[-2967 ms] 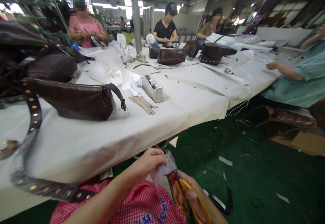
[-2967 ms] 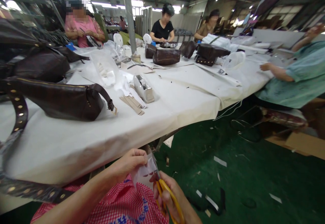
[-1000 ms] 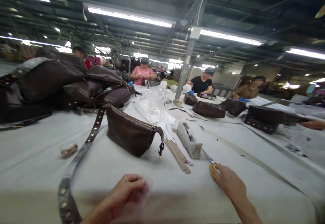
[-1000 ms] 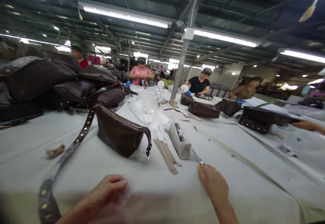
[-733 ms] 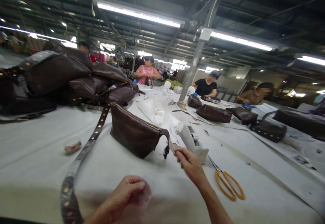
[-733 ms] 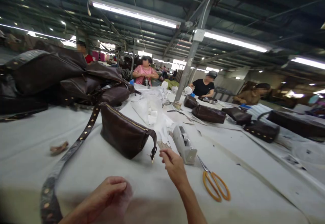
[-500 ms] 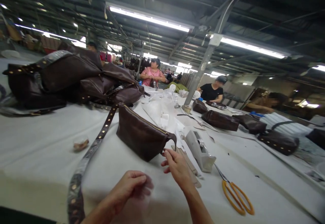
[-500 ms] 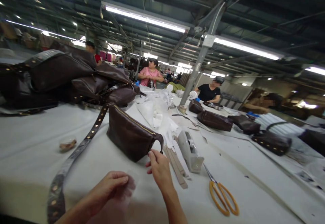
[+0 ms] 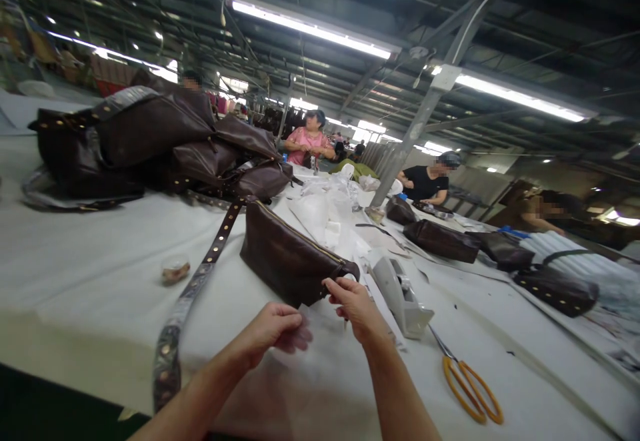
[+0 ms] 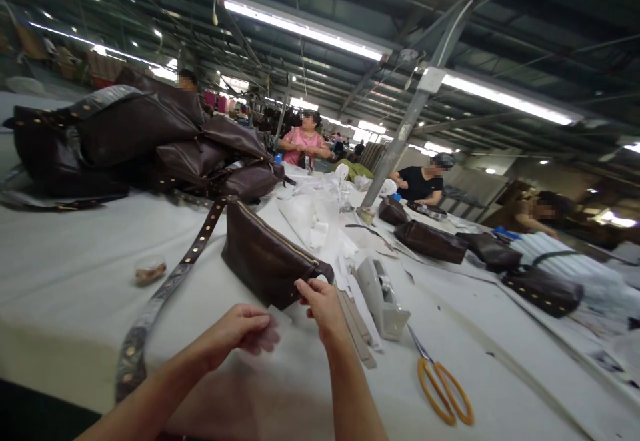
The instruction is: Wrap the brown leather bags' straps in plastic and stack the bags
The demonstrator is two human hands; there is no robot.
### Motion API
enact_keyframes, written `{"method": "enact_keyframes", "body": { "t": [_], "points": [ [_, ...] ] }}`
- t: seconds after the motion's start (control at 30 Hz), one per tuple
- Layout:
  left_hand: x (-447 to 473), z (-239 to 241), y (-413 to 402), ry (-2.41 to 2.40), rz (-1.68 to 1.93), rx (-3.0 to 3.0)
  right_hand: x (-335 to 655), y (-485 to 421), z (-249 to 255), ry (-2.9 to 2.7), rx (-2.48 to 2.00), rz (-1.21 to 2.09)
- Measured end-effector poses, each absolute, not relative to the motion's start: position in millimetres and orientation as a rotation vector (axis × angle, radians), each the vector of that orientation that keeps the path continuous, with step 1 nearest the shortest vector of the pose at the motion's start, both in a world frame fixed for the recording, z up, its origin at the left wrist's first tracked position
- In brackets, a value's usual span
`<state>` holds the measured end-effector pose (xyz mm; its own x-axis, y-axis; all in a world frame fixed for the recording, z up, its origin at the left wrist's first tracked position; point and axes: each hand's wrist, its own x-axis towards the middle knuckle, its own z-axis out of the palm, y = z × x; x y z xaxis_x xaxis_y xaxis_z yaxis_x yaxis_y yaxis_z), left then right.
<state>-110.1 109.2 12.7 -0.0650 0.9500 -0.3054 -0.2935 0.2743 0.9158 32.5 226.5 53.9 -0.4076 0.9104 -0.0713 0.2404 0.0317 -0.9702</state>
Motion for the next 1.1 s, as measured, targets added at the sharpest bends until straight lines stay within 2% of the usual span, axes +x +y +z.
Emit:
{"method": "enact_keyframes", "body": {
  "t": [0.13,0.53,1.1],
  "points": [
    [-108.8,19.1,116.7,1.215,1.193,0.799,39.5,227.3,61.1,-1.635,-1.163,1.582],
    [-101.6,17.3,133.2,1.338,1.353,0.88,47.3,231.9,65.5,-1.582,-1.114,1.733],
    [-89.7,18.9,141.0,1.262,1.426,0.821,52.2,237.7,64.0,-1.554,-1.007,1.803]
  ]
}}
